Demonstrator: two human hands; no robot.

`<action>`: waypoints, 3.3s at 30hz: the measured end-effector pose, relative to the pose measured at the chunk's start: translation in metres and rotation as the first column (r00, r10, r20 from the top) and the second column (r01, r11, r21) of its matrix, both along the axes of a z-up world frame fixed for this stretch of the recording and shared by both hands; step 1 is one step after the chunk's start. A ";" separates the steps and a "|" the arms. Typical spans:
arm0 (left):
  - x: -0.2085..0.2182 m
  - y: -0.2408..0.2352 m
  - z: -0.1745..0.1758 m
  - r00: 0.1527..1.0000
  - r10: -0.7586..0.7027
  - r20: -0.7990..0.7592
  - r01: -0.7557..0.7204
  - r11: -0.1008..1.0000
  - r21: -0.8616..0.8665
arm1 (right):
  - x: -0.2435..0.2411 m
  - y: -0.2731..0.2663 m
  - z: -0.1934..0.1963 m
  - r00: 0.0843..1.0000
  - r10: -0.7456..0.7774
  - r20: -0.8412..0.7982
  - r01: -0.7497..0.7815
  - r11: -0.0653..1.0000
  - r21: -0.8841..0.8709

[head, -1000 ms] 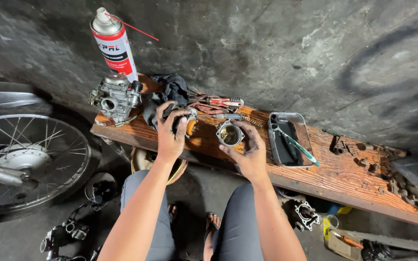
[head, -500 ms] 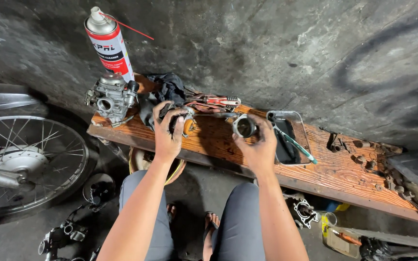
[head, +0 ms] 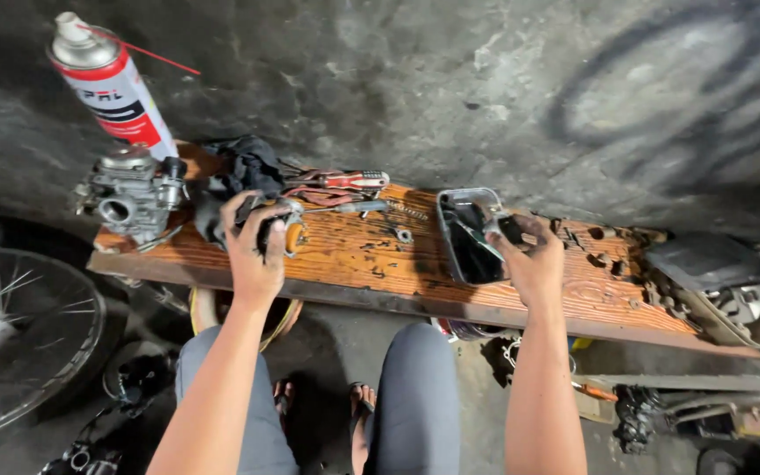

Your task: The person disassembles a motorcycle engine component on a wooden bench using a screwdriver and wrench. They remove a screw and a small metal part, then place the parts into a metal tray.

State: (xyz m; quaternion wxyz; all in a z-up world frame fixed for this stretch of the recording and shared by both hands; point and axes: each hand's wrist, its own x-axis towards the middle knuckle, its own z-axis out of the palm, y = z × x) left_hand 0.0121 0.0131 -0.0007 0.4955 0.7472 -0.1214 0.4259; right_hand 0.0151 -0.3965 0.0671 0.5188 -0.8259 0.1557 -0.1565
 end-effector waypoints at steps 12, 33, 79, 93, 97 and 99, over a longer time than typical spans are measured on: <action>0.005 -0.007 0.006 0.999 0.046 -0.026 -0.046 0.999 -0.008 | -0.015 0.030 0.015 1.000 0.009 -0.025 -0.006 0.995 0.104; 0.024 -0.103 0.020 0.980 -0.185 -0.078 0.171 0.973 -0.154 | 0.003 0.050 0.031 0.988 0.061 0.143 0.047 0.762 -0.646; -0.060 -0.066 0.069 0.682 -0.617 -0.393 0.452 0.778 -0.436 | -0.057 0.148 0.006 0.763 0.525 0.377 -0.625 0.748 0.222; -0.041 -0.049 0.036 0.764 -0.591 -0.259 0.495 0.794 -0.354 | -0.035 0.173 0.017 0.904 0.409 0.128 -0.427 0.883 0.196; -0.046 -0.047 0.048 0.737 -0.617 -0.277 0.480 0.766 -0.428 | -0.031 0.174 0.024 0.897 0.432 0.089 -0.441 0.873 0.210; -0.040 -0.046 0.041 0.740 -0.610 -0.283 0.478 0.773 -0.416 | -0.027 0.175 0.024 0.885 0.445 0.138 -0.465 0.855 0.228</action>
